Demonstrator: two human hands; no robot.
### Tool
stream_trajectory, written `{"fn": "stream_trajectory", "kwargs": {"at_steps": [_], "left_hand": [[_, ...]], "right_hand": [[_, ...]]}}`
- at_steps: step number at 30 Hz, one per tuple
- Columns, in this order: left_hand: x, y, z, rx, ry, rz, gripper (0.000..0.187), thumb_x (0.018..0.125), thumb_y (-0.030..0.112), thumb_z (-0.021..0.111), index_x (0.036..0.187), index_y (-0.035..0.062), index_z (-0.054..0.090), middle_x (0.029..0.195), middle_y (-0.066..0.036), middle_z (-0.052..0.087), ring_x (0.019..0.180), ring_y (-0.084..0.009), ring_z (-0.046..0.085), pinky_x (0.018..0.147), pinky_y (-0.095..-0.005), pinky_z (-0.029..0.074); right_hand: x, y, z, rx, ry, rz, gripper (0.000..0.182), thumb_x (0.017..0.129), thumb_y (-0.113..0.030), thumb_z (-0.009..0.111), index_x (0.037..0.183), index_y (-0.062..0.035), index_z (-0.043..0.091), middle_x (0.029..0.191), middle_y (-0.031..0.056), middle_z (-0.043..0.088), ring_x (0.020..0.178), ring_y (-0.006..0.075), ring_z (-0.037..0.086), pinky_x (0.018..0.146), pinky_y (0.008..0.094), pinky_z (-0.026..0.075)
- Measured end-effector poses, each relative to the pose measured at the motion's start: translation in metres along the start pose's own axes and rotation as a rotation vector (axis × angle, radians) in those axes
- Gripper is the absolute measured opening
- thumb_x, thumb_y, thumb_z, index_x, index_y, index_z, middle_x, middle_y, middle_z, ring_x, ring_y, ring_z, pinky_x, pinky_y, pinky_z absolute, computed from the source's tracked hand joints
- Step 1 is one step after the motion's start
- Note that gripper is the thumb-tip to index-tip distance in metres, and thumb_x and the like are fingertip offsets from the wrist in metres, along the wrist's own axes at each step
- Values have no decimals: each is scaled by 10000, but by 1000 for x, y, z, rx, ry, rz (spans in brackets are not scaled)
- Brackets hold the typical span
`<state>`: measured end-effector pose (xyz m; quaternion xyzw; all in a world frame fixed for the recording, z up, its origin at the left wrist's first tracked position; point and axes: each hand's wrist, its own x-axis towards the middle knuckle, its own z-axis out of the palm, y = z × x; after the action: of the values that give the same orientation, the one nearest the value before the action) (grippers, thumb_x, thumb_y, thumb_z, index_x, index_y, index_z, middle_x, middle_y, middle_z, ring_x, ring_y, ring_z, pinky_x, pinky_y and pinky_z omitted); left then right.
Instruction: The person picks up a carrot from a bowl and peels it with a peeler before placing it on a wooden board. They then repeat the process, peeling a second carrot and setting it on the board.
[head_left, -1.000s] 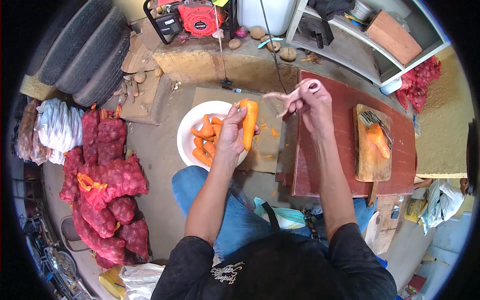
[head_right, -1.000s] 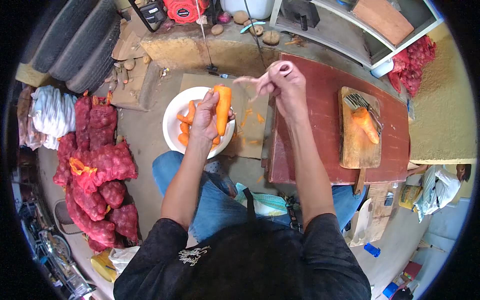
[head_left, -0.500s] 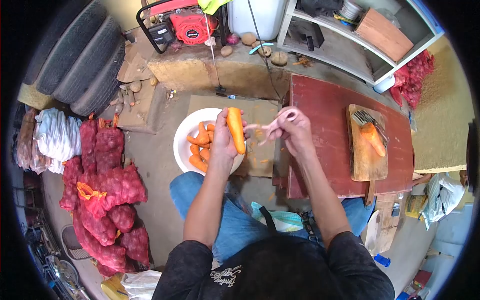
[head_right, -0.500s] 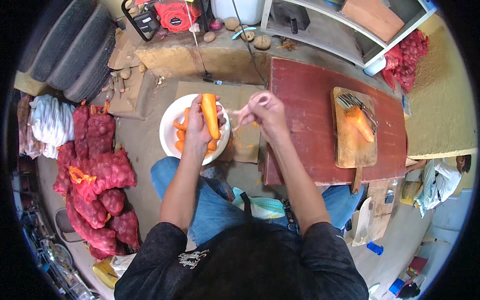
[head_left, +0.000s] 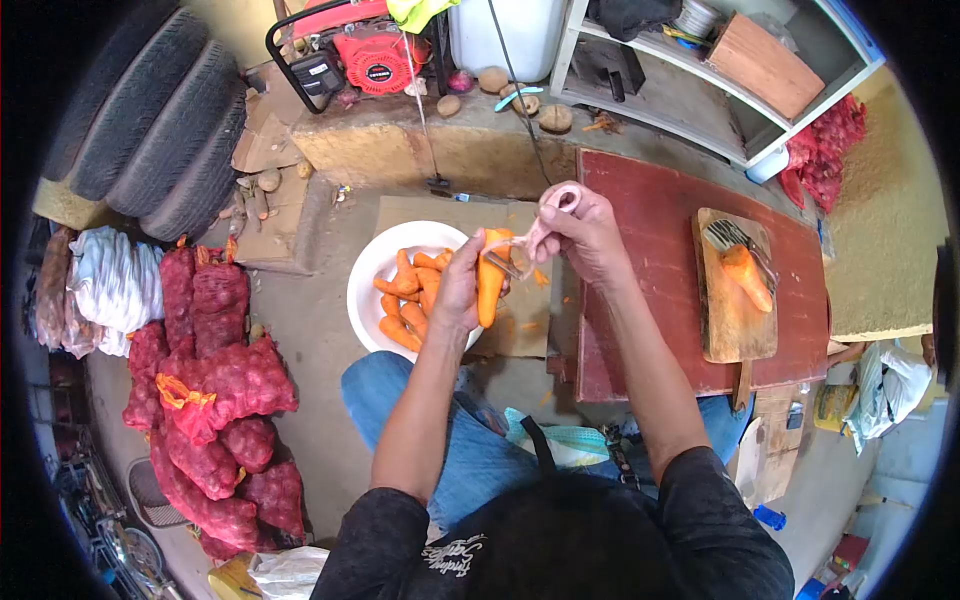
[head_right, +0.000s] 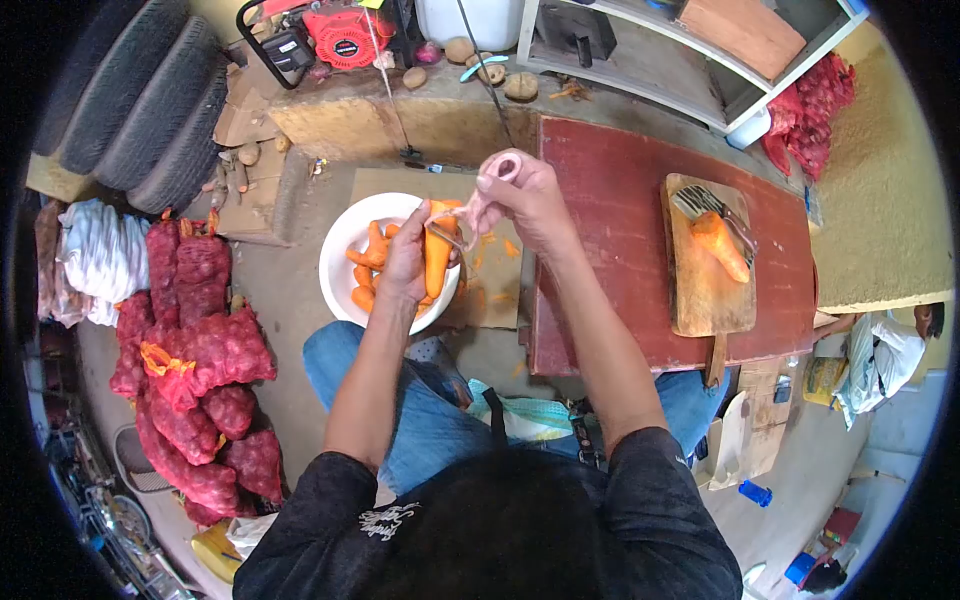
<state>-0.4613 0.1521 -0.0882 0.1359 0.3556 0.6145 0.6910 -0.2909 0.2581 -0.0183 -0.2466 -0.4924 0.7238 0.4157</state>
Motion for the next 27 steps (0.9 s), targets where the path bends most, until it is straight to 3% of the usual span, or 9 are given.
{"fn": "stream_trajectory", "kwargs": {"at_steps": [2,5,9,13,16,21,22,25,27], "left_hand": [[1,-1,8,-15,61,27,500,1032,497,474,1191,40,597,786,-117,639,606,-188,598,550,-276,495],[-1,1,0,-46,-69,-16,487,1047,506,427,1132,63,611,804,-102,647,638,-167,621,513,-256,488],[-1,2,0,-68,-75,-94,509,1052,522,394,1121,66,609,779,-108,642,575,-166,599,486,-266,474],[-1,-1,2,-44,-68,-93,512,1056,527,377,1093,70,606,745,-110,634,515,-164,574,460,-276,465],[-1,-2,-3,-8,-43,-95,520,1055,538,366,1092,74,599,738,-111,630,499,-162,568,447,-280,455],[-1,2,-1,-73,-53,-127,539,1048,564,356,1125,82,583,725,-114,623,486,-160,559,432,-284,436],[0,2,-2,-85,-45,-134,550,1044,578,354,1131,84,580,721,-115,622,483,-160,556,430,-284,434],[2,-3,4,-73,-42,-141,604,1020,638,349,1143,92,576,709,-116,619,459,-158,541,417,-282,422],[1,-4,7,-40,-52,-124,646,998,682,345,1153,99,576,703,-117,620,441,-154,531,402,-283,417]], "right_hand": [[7,9,-14,31,63,-49,94,949,-66,638,956,18,596,771,108,667,609,186,676,497,291,556],[14,1,-26,231,121,-160,103,949,-70,643,979,21,606,779,101,664,600,171,663,497,290,552],[3,1,-15,74,19,42,81,956,-71,639,972,1,607,763,88,648,560,135,596,519,292,554],[11,12,-36,275,193,-89,81,942,-53,650,984,2,610,766,84,647,567,126,599,522,307,573],[7,17,-31,185,100,-18,77,954,-56,632,984,7,599,747,81,631,580,130,600,535,309,579],[3,12,-53,316,195,-95,54,980,-54,591,992,-2,592,793,88,640,583,152,621,547,326,597],[-5,12,-48,251,231,-24,60,978,-61,602,1000,-7,593,791,86,641,585,155,625,534,320,584],[-17,21,-40,186,63,19,84,976,-85,616,1000,-8,593,775,80,639,603,139,620,547,301,577],[-9,36,-56,233,219,-61,102,971,-98,633,999,-6,599,767,63,638,574,117,586,544,296,574]]}}
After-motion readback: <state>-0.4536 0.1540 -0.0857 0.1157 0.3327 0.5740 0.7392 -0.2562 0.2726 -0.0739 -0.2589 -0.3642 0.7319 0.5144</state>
